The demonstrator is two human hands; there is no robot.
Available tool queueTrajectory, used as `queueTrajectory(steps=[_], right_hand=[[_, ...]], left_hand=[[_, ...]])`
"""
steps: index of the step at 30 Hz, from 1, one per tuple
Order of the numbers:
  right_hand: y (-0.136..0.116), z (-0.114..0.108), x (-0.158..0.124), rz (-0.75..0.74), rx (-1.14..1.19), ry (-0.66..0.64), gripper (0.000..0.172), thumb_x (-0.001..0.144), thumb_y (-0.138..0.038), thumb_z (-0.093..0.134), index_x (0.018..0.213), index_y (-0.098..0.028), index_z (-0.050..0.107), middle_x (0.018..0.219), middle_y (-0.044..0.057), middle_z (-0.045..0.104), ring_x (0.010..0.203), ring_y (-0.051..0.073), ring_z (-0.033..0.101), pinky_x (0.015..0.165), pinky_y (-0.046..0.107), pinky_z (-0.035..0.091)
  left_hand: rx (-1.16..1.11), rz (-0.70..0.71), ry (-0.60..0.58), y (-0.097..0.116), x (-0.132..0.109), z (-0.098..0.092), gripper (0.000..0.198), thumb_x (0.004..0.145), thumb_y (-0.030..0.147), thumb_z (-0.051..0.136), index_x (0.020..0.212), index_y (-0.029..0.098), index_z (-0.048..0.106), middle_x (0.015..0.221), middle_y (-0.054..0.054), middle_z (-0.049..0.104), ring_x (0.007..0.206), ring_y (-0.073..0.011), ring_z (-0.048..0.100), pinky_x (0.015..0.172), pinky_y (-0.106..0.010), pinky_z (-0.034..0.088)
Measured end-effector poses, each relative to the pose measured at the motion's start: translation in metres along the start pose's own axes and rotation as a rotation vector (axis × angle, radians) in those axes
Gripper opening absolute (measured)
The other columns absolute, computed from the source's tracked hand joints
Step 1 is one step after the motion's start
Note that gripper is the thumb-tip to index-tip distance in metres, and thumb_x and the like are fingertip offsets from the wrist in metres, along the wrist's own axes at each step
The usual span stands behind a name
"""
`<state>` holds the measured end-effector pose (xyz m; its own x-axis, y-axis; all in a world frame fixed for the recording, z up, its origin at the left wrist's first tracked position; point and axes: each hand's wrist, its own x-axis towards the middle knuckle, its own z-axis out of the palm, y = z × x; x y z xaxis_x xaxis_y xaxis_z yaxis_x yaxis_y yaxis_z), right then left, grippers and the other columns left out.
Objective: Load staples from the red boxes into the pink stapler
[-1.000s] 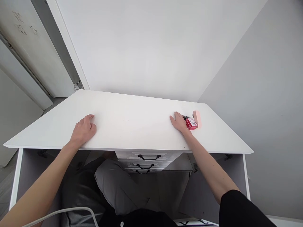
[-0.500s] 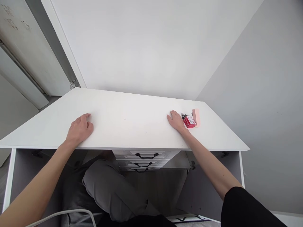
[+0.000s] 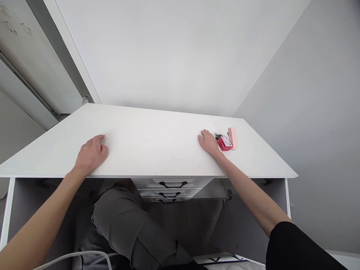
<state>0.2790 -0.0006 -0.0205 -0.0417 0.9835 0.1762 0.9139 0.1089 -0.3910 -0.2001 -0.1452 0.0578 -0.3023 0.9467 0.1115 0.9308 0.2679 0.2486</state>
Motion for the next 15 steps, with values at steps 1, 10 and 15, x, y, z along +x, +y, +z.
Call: queueTrajectory(steps=[1, 10, 15], right_hand=[[0.0003, 0.0003, 0.0003, 0.000, 0.003, 0.002, 0.060, 0.106, -0.042, 0.034, 0.154, -0.010, 0.049, 0.170, 0.015, 0.038, 0.160, 0.030, 0.029, 0.128, 0.047, 0.026], [0.0016, 0.0014, 0.0001, -0.007, 0.026, 0.015, 0.059, 0.106, -0.043, 0.035, 0.153, -0.012, 0.052, 0.169, 0.015, 0.040, 0.159, 0.030, 0.030, 0.128, 0.049, 0.027], [0.0010, -0.0008, -0.0003, -0.025, 0.033, 0.014, 0.059, 0.105, -0.042, 0.035, 0.152, -0.010, 0.052, 0.168, 0.017, 0.041, 0.159, 0.031, 0.031, 0.128, 0.050, 0.027]], left_hand=[[-0.002, -0.004, 0.001, 0.0003, -0.0001, -0.0001, 0.062, 0.096, 0.030, 0.036, 0.152, 0.005, 0.042, 0.156, -0.022, 0.052, 0.147, -0.0367, 0.046, 0.119, -0.054, 0.038], [-0.012, 0.013, 0.010, -0.0046, 0.0009, 0.0025, 0.061, 0.097, 0.029, 0.033, 0.152, 0.005, 0.041, 0.158, -0.021, 0.051, 0.149, -0.0353, 0.045, 0.121, -0.052, 0.036], [-0.026, 0.020, 0.018, -0.0070, 0.0023, 0.0045, 0.060, 0.098, 0.032, 0.035, 0.152, 0.007, 0.043, 0.157, -0.020, 0.053, 0.148, -0.0366, 0.046, 0.120, -0.054, 0.038]])
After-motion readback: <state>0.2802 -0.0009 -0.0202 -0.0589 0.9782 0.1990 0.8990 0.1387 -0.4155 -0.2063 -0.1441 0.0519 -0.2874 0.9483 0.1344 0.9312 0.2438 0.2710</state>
